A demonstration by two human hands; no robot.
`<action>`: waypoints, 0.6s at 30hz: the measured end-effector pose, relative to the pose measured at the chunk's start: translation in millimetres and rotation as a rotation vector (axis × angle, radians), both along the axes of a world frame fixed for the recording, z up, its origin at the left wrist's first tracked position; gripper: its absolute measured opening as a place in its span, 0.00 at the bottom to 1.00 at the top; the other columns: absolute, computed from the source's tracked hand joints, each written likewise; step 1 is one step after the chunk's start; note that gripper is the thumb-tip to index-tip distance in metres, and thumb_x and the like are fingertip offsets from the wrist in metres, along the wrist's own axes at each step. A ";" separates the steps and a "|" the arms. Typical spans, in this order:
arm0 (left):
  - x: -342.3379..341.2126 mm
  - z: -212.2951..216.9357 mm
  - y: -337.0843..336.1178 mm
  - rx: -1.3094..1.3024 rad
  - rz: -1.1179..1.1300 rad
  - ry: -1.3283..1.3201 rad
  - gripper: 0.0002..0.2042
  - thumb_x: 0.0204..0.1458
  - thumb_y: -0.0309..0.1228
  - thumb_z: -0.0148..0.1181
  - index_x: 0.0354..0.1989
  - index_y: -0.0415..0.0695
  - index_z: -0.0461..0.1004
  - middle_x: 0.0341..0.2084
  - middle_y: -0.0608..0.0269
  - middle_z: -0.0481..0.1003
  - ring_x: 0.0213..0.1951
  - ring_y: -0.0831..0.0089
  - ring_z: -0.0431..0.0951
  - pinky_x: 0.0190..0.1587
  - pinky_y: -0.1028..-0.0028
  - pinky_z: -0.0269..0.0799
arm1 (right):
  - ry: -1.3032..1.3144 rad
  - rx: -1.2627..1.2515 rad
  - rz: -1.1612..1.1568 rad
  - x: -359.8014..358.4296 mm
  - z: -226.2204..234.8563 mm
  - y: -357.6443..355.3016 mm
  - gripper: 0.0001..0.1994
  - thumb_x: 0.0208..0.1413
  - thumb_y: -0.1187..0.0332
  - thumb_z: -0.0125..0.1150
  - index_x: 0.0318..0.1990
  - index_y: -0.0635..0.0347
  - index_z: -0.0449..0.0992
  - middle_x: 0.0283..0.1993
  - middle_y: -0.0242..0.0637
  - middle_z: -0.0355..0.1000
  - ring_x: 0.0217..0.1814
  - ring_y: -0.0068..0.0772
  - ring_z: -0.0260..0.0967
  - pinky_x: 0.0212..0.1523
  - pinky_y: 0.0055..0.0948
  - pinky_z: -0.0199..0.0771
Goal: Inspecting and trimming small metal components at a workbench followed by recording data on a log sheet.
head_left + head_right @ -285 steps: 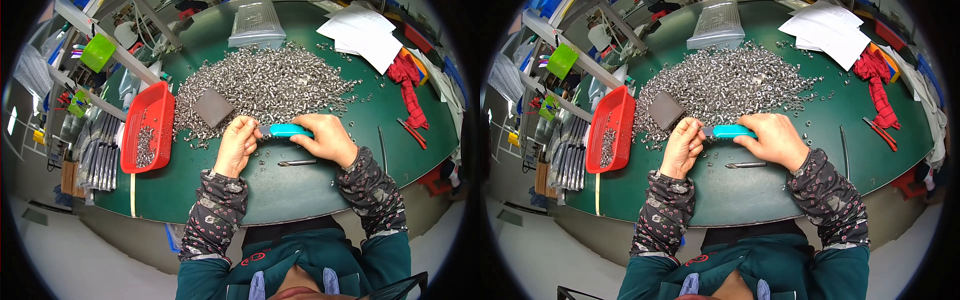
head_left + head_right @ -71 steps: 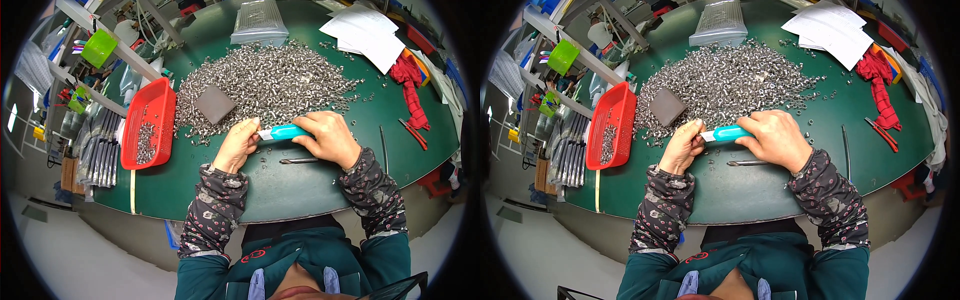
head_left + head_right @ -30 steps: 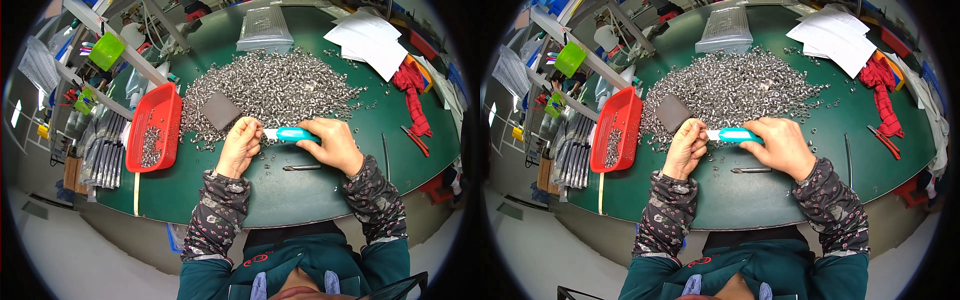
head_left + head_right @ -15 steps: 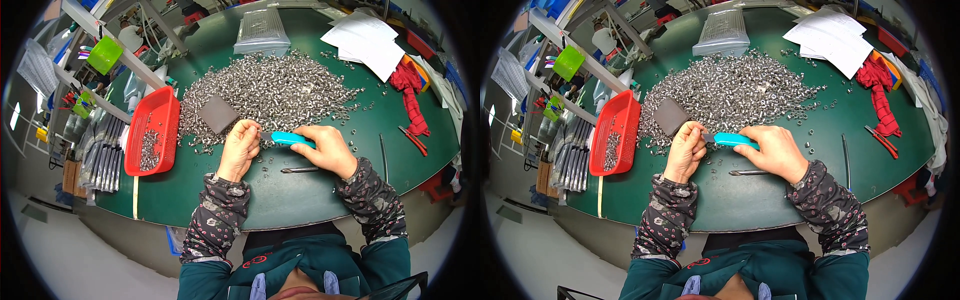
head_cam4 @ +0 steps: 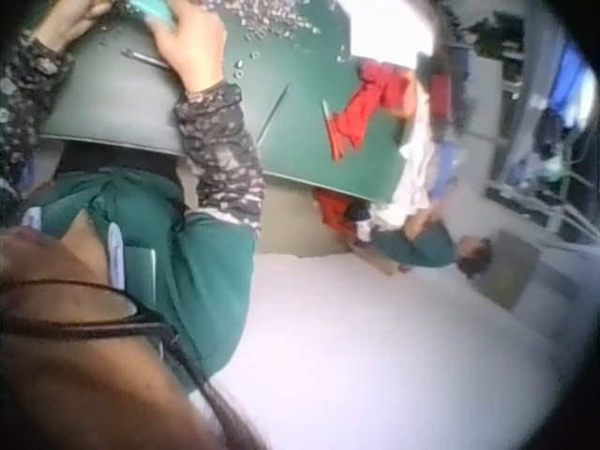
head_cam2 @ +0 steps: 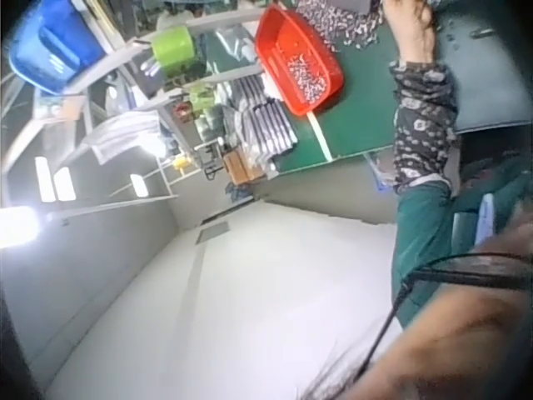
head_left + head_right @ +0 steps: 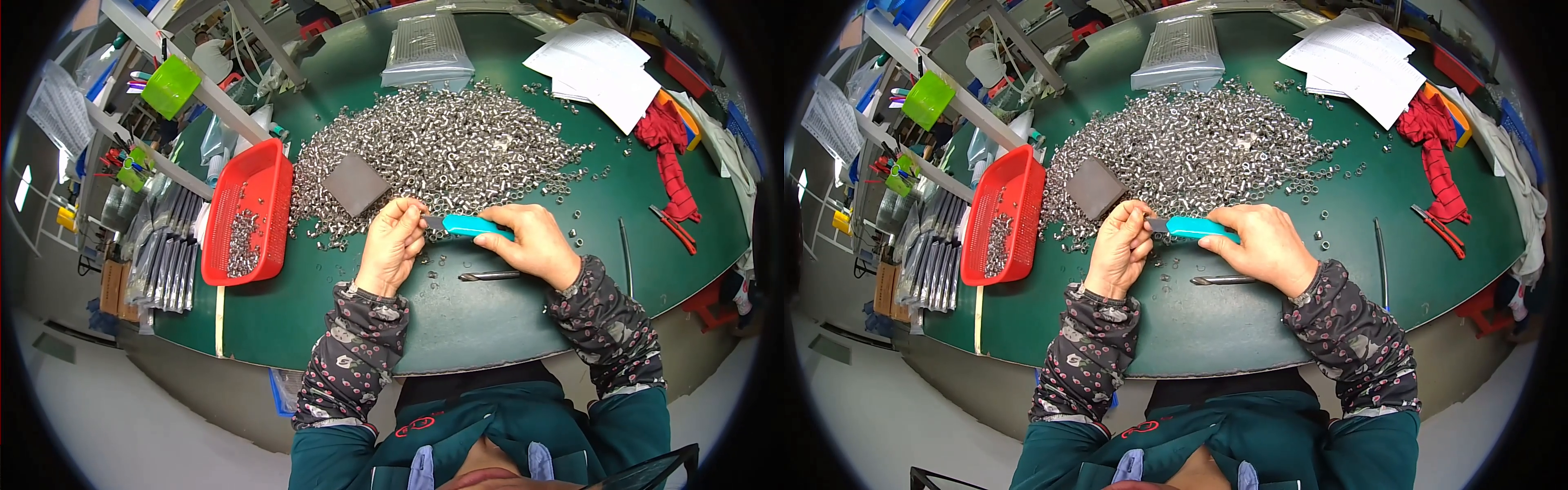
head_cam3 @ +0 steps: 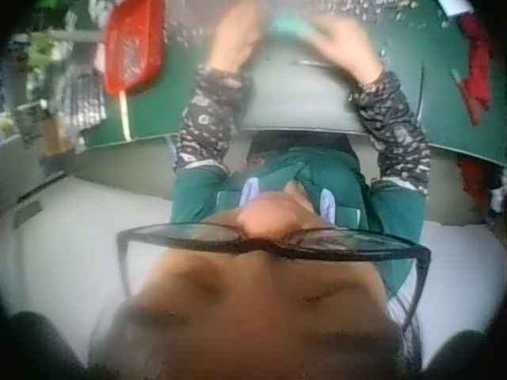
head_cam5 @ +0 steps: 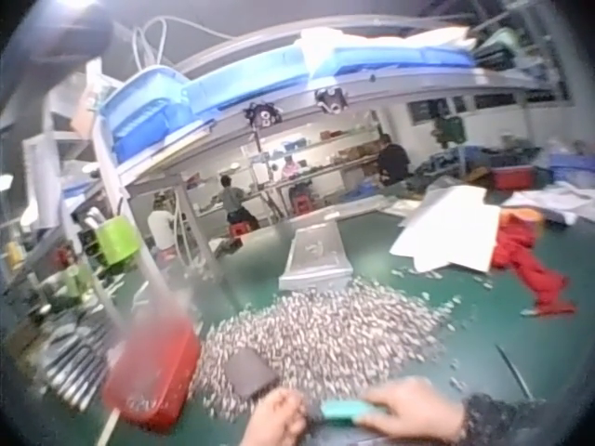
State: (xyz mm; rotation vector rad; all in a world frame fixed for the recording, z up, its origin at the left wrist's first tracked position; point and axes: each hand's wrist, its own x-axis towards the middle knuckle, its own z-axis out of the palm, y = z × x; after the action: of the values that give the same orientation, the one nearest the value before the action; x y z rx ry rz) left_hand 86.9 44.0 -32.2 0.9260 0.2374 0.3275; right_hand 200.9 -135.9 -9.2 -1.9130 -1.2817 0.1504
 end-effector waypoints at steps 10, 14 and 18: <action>0.3 -0.6 0.3 0.002 0.002 0.044 0.06 0.52 0.30 0.51 0.32 0.40 0.69 0.18 0.69 0.67 0.14 0.89 0.55 0.14 0.89 0.48 | -0.175 0.018 -0.050 -0.9 -0.4 -1.2 0.13 0.43 0.61 0.59 0.34 0.59 0.74 0.26 0.41 0.69 0.28 0.43 0.68 0.28 0.37 0.66; 0.5 -1.0 0.6 0.007 -0.003 0.041 0.06 0.52 0.30 0.51 0.32 0.40 0.69 0.18 0.68 0.67 0.14 0.89 0.55 0.14 0.89 0.48 | -0.227 0.026 -0.060 -1.7 2.1 -1.6 0.13 0.42 0.61 0.59 0.34 0.59 0.73 0.24 0.40 0.68 0.26 0.43 0.67 0.27 0.37 0.66; 0.8 -1.0 0.4 0.024 -0.002 0.050 0.06 0.52 0.30 0.51 0.31 0.40 0.69 0.18 0.68 0.67 0.14 0.89 0.55 0.13 0.89 0.47 | -0.270 0.036 -0.070 -1.4 0.9 -1.8 0.13 0.42 0.61 0.59 0.33 0.58 0.72 0.23 0.39 0.67 0.26 0.43 0.67 0.26 0.37 0.65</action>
State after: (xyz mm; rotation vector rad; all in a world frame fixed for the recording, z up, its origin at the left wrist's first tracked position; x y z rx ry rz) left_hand 87.7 44.4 -33.2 0.9588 0.2786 0.3064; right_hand 199.5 -137.7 -8.3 -1.9928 -1.3792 -0.1717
